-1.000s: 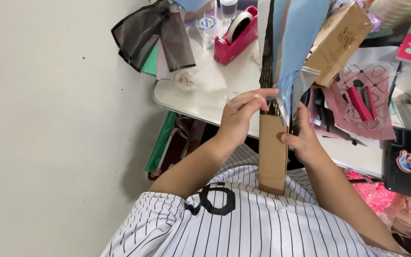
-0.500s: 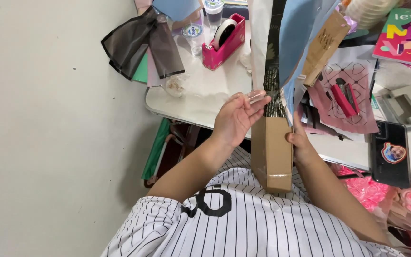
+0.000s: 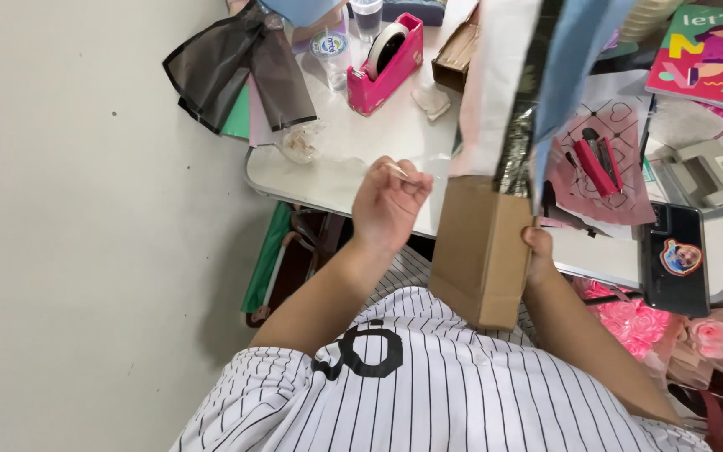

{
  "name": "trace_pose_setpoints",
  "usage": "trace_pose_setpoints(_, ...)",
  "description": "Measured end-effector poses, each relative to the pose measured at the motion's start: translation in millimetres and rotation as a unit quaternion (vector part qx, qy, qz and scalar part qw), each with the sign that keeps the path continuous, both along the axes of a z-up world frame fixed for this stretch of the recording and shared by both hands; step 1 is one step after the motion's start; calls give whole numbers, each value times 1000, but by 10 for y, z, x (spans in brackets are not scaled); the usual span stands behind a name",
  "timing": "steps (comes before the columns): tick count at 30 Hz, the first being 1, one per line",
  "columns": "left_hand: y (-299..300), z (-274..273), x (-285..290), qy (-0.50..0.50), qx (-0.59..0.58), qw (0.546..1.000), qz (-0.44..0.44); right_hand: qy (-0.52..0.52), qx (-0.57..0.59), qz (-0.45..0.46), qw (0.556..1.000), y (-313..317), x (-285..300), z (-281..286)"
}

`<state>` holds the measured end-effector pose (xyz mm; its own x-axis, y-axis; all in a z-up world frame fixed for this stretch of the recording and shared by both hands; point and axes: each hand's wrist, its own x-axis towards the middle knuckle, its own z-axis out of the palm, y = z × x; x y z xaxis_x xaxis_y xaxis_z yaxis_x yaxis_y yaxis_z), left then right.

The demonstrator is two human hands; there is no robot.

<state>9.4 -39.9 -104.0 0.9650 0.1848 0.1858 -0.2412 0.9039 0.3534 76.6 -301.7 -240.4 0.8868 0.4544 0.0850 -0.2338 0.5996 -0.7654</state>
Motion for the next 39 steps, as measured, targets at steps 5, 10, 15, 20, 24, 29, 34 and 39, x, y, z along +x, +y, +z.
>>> trace_pose_setpoints(5,399,104,-52,-48,64,997,11,62,1,43,997,-174,75,22)
trace_pose_setpoints(10,226,-32,-85,-30,100,995,-1,82,8,42,996,11,-162,305)
trace_pose_setpoints(15,124,26,-105,-7,142,990,3,99,-95,-9,990,107,-222,677)
trace_pose_setpoints(20,189,155,-239,18,198,976,91,-102,-267,-94,954,345,-480,1895)
trace_pose_setpoints(24,488,286,-273,44,314,922,225,-154,-305,-111,933,296,-383,1919)
trace_pose_setpoints(29,1339,591,-392,-97,720,347,594,-113,-313,-113,936,396,-366,1784)
trace_pose_setpoints(34,1833,213,-286,-27,821,253,512,-114,-310,-85,940,680,-348,1930)
trace_pose_setpoints(39,1891,-24,-307,10,894,167,415,17,-331,-69,941,1023,-360,2290)
